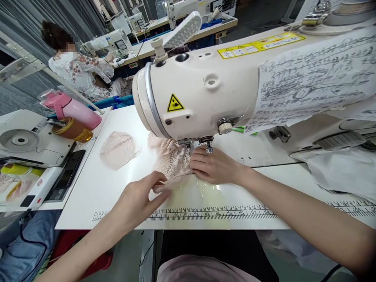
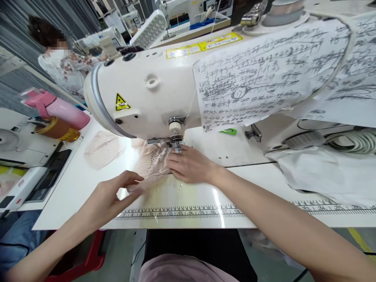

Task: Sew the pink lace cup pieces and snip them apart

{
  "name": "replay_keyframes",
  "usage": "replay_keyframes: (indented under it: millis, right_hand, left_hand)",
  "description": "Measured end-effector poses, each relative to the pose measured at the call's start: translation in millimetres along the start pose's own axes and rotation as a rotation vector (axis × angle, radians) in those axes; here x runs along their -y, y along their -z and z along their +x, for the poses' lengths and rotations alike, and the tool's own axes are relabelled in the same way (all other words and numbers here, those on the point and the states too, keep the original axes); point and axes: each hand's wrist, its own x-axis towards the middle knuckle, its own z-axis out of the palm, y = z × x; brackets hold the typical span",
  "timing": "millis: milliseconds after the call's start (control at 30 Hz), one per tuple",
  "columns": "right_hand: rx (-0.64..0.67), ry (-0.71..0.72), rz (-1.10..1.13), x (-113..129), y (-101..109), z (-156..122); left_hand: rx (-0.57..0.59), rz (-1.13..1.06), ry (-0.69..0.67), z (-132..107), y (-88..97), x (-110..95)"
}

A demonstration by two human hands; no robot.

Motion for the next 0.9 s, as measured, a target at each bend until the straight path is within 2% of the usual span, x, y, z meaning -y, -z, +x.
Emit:
replay_keyframes:
  millis: [67,133,267,367,533,667,767,900]
  right_hand:
    - [-0.011,0.002,-0.004,-2.2,1.4,-0.5]
    - [-0.039,0.001,-0.01,-3.7,3.5,-0.6]
    - [-0.125,0.012,-0.031,-4.5,6.3,-0.6]
    - [-0.169,0.033,-0.044,-5.5,7.5,-1.7]
    - [-0.08,0.032,-0.023,-5.9,8.6,-1.9]
    - [-0.077,0.012,-0.106,-3.2,5.0,1.5]
    - [-0.091,0.063,-0.203,-2.7,2.1,3.4]
    - [-0.034,0.117,-0.11,-3.2,0.8,2.2]
  left_hand:
    - [0.032,0.102,-0.067,4.5,-3.8,2.7]
    - [0.015,0.192,-0.14,11.2,-10.3,4.7]
    - [-0.12,0.235,-0.282,32.4,-23.5,8.1]
    - [-0.178,0.214,-0.409,49.3,-29.9,10.2]
    - [-0.278,0.241,-0.591,63.4,-35.4,9.6]
    - [-0.331,0.266,-0.642,65.0,-39.9,11.1]
    - [-0.345,0.261,-0.643,65.0,-43.5,14.8]
    - [-0.359,0.279,-0.627,63.8,-46.6,19.7]
